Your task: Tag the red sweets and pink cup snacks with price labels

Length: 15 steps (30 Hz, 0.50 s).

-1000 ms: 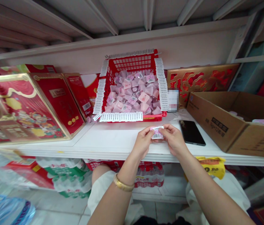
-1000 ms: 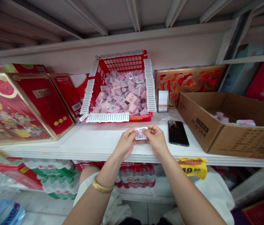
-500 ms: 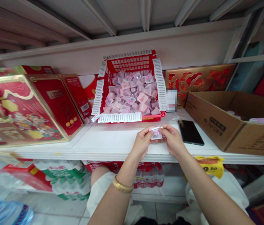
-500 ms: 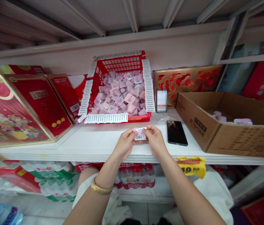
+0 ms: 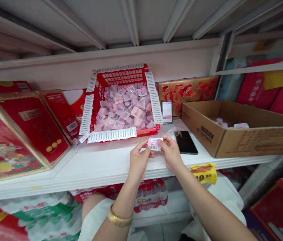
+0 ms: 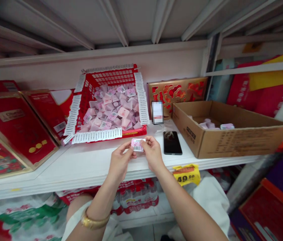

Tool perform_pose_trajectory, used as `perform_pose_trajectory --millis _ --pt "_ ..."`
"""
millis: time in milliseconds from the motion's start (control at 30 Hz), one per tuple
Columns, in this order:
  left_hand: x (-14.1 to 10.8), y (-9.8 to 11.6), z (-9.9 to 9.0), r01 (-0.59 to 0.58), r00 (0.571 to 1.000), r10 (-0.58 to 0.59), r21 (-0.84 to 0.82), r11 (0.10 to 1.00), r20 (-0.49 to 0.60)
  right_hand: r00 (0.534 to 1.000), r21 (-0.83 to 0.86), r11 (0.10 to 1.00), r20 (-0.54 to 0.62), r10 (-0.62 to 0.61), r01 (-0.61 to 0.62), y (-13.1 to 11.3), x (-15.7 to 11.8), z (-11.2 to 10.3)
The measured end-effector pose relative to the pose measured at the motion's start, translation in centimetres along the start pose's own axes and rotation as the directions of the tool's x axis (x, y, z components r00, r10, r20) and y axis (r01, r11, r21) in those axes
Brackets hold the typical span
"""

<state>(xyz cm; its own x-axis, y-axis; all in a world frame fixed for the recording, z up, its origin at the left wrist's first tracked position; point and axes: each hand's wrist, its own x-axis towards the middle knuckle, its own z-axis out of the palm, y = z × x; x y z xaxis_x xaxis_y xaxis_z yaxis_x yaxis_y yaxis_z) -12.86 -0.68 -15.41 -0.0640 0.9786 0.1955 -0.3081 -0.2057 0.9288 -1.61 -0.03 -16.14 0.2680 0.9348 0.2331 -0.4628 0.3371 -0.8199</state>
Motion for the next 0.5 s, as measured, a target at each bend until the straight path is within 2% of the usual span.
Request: perform_pose_trajectory --millis 100,167,300,400,500 --pt "-0.6 1.3 1.9 -0.082 0.995 0.079 0.050 0.995 0.059 0.990 -0.079 0.987 -0.002 -0.143 0.142 -2.2 -0.8 -0.8" --pt "-0.9 2.6 4.0 -0.138 0.979 0.128 0.055 0.989 0.161 0.952 -0.175 0.937 0.000 -0.306 0.302 -4.8 -1.2 -1.7" --pt "-0.5 4.8 10.5 -0.241 0.898 0.223 -0.001 0.971 0.381 0.780 -0.367 0.723 0.011 -0.625 0.585 -11.6 -0.8 -4.6" --pt "0.3 5.5 16.2 -0.280 0.817 0.245 -0.013 0.960 0.522 0.685 -0.455 0.618 -0.024 -0.728 0.641 -16.5 0.9 -7.9" --pt "1.0 5.2 20.2 -0.369 0.736 0.229 0.094 0.925 0.637 0.649 -0.589 0.551 -0.058 -0.759 0.592 -19.7 2.4 -11.2"
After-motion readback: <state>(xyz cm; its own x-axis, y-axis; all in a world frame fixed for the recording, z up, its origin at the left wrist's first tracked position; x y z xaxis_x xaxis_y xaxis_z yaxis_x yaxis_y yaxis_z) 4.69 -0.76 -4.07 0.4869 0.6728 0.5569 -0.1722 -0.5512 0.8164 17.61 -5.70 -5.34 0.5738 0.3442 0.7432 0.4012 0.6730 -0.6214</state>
